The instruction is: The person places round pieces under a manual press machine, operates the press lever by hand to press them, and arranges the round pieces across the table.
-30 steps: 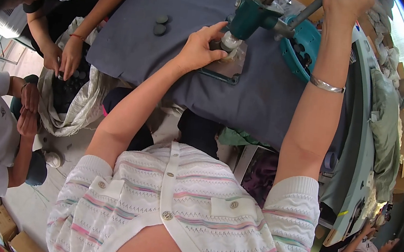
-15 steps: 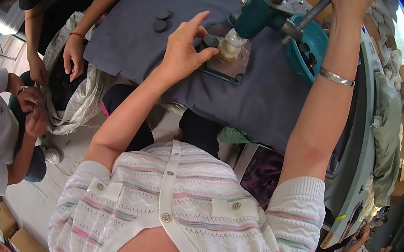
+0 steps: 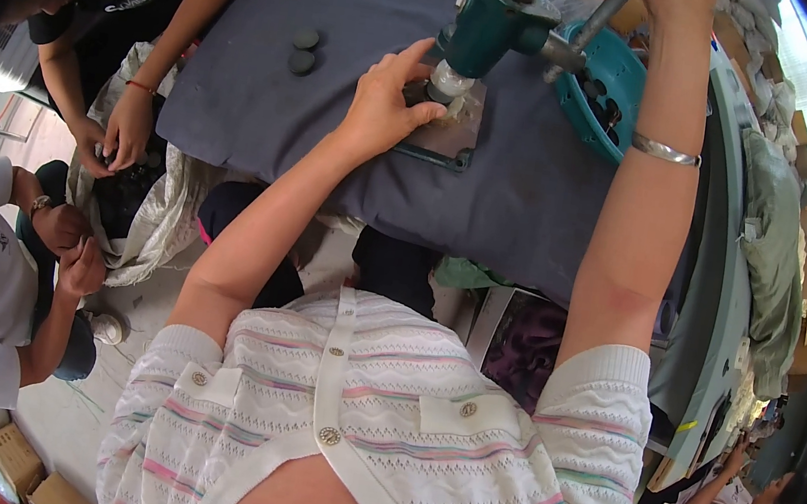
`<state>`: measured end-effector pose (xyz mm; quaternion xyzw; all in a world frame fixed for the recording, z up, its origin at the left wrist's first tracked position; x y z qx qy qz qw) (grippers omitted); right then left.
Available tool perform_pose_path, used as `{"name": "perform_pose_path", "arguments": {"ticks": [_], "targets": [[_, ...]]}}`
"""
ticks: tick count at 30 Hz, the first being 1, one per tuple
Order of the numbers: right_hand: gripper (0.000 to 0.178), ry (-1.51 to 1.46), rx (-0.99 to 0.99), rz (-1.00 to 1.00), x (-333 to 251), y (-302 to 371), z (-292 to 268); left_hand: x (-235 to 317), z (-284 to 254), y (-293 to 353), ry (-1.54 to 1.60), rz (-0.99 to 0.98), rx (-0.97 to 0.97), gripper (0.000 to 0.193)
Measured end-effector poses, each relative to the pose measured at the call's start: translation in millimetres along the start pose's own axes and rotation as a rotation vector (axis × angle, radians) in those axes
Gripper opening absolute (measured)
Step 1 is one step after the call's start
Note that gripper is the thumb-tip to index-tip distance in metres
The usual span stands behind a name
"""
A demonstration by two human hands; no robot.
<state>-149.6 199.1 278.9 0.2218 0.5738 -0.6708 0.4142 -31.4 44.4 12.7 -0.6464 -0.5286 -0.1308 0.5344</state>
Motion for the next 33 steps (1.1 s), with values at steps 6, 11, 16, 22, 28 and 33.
{"name": "perform_pose_path", "arguments": {"ticks": [6,11,16,22,28,33], "targets": [[0.025,-1.298,-0.305,1.159,13,-4,-8,-7,3,-3,0.121,-0.019,-0.086,0.084],[0.025,-0.639,-0.11,0.463,9,7,8,-7,1,-10,0.113,0.052,-0.132,0.084],[0.025,0.041,0.039,-0.087,-8,-2,-3,-10,5,-9,0.093,0.068,-0.163,0.085],[0.03,0.159,0.053,0.007,-9,-27,-15,-9,2,-9,0.092,0.056,-0.179,0.098],[0.021,-0.117,-0.084,-0.296,-57,82,-8,-14,-3,-9,0.059,0.074,-0.151,0.104],[0.029,0.433,-0.463,-0.606,-22,251,-39,-12,-2,-7,0.056,0.086,-0.121,0.104]]}}
Point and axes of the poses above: each hand's wrist, its own y-axis away from the middle knuckle, its own z-axis out of the palm, x = y × z, the point moved 5 cm from there along -y, towards the middle knuckle, and after that the axes turned 2 degrees about -x, right-handed, at the moved point
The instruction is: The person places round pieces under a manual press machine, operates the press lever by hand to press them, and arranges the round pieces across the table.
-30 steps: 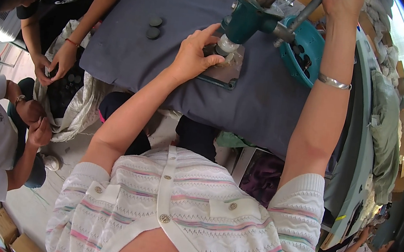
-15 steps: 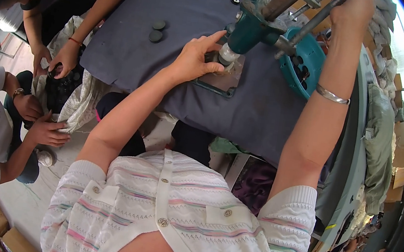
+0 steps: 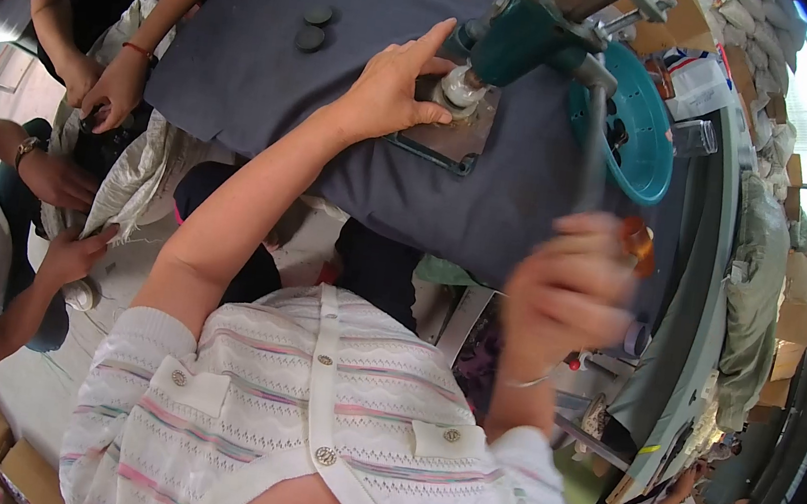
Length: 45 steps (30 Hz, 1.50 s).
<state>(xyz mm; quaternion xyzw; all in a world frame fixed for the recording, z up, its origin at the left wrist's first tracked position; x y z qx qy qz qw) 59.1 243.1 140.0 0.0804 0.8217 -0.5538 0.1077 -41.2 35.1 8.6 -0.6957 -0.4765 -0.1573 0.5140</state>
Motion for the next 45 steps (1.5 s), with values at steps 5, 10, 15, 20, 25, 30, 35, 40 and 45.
{"name": "perform_pose_path", "arguments": {"ticks": [5,10,15,20,25,30,35,40,45], "targets": [[0.029,0.122,0.066,-0.002,5,41,3,5,9,7,0.048,0.038,-0.008,0.104],[0.014,0.107,0.075,-0.058,-1,5,-6,-2,0,4,0.025,0.011,0.024,0.098],[0.028,-0.113,0.265,0.247,46,-101,-68,-2,9,7,0.062,0.017,0.037,0.088],[0.022,-0.156,0.426,0.56,109,-182,-53,-7,1,16,0.009,-0.002,0.101,0.086],[0.022,-0.235,0.368,0.625,156,-203,-56,-12,9,18,0.068,-0.047,0.027,0.086],[0.024,-0.195,0.367,0.639,174,-200,-51,-20,9,15,0.144,-0.078,0.044,0.082],[0.023,-0.193,0.32,0.659,190,-205,-53,-10,15,10,-0.028,-0.069,-0.004,0.067],[0.022,-0.178,0.356,0.626,192,-203,-52,7,21,4,-0.145,-0.185,-0.032,0.057],[0.021,-0.193,0.346,0.608,190,-204,-50,3,21,4,-0.099,-0.226,-0.008,0.051]]}}
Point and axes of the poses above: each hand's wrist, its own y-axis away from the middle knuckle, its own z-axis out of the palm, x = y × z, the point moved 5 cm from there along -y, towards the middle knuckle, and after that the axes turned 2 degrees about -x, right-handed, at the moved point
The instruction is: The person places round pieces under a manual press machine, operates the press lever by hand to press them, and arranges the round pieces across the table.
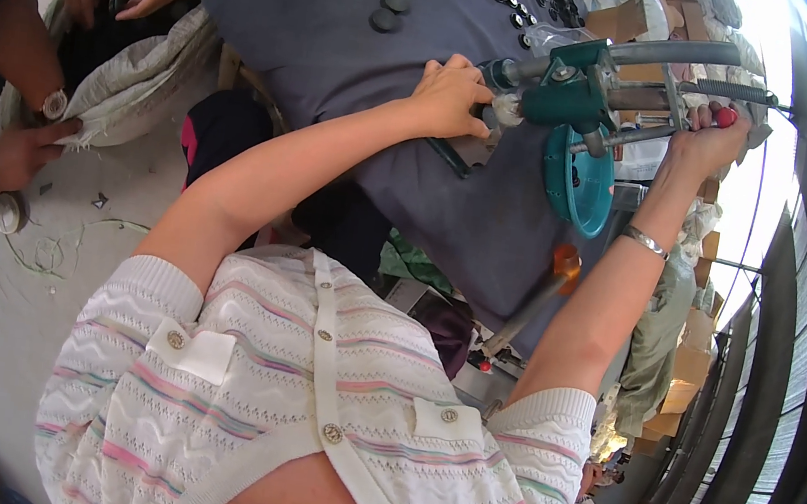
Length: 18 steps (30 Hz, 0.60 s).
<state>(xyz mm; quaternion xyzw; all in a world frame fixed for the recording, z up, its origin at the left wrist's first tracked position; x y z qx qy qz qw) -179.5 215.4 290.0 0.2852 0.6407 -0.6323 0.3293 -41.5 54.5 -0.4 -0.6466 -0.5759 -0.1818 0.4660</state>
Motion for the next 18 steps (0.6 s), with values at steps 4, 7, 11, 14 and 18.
{"name": "perform_pose_path", "arguments": {"ticks": [4,7,11,14,18], "targets": [[0.022,-0.008,0.03,-0.006,-1,2,1,-4,-15,8,0.143,0.064,0.18,0.04],[0.023,0.011,0.071,-0.015,-1,6,3,-5,-41,25,0.198,0.096,0.3,0.036],[0.025,0.0,0.117,-0.044,-4,11,0,0,-86,50,0.189,0.172,0.452,0.037],[0.028,-0.017,0.037,-0.079,-6,6,-3,8,-113,67,0.161,0.221,0.508,0.038],[0.039,0.58,0.232,-0.359,-32,24,-9,6,-141,89,0.089,0.162,0.561,0.039]]}}
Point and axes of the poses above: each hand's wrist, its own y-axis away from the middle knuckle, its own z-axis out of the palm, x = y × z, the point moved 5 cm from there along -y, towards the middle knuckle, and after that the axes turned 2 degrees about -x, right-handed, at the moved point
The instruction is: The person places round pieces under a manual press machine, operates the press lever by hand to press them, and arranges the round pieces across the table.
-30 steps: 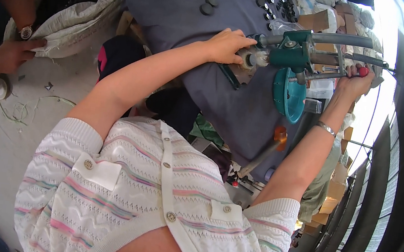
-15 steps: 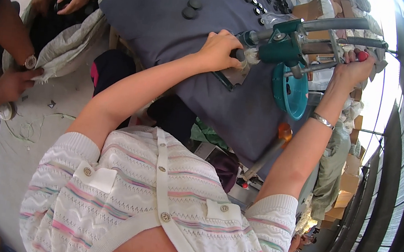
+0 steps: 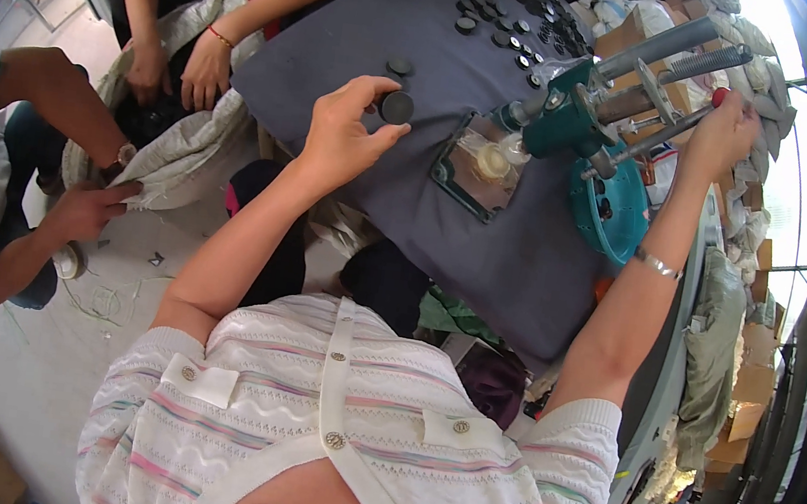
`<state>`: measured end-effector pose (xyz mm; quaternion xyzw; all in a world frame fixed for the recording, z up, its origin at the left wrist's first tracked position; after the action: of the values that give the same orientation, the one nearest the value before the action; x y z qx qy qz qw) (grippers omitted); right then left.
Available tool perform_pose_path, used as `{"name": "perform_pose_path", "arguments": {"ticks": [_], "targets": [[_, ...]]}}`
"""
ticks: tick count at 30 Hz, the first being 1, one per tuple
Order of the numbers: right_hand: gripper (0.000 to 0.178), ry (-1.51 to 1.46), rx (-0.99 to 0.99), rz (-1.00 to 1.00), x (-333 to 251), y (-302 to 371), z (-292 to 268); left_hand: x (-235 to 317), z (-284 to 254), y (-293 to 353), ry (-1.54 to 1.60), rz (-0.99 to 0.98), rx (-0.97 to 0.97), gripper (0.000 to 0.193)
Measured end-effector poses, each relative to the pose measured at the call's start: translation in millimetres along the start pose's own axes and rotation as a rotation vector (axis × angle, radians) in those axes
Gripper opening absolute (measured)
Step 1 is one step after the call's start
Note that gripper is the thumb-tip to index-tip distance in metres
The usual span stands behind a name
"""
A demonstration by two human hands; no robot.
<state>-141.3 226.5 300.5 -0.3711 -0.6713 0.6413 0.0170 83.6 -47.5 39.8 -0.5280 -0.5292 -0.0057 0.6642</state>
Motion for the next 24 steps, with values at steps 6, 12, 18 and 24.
{"name": "perform_pose_path", "arguments": {"ticks": [6,12,18,24], "targets": [[0.036,-0.131,-0.465,-0.347,-153,196,28,15,-45,3,-0.113,-0.044,0.008,0.04],[0.044,-0.553,-1.076,0.137,-151,317,117,27,-68,9,-0.254,0.134,0.039,0.042],[0.038,-0.858,-0.956,-0.017,-181,325,128,1,-101,28,0.088,-0.111,0.093,0.046],[0.039,-1.009,-1.004,0.042,-186,340,141,-21,-115,43,0.832,-0.441,0.156,0.041]]}}
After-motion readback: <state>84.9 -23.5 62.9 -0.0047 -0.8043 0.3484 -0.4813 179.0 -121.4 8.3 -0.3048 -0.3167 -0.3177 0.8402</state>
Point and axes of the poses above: each hand's wrist, its own y-axis away from the middle knuckle, its own z-axis out of the palm, x = y × z, the point moved 5 cm from there along -y, towards the middle knuckle, and after that the axes turned 2 degrees about -x, right-handed, at the moved point
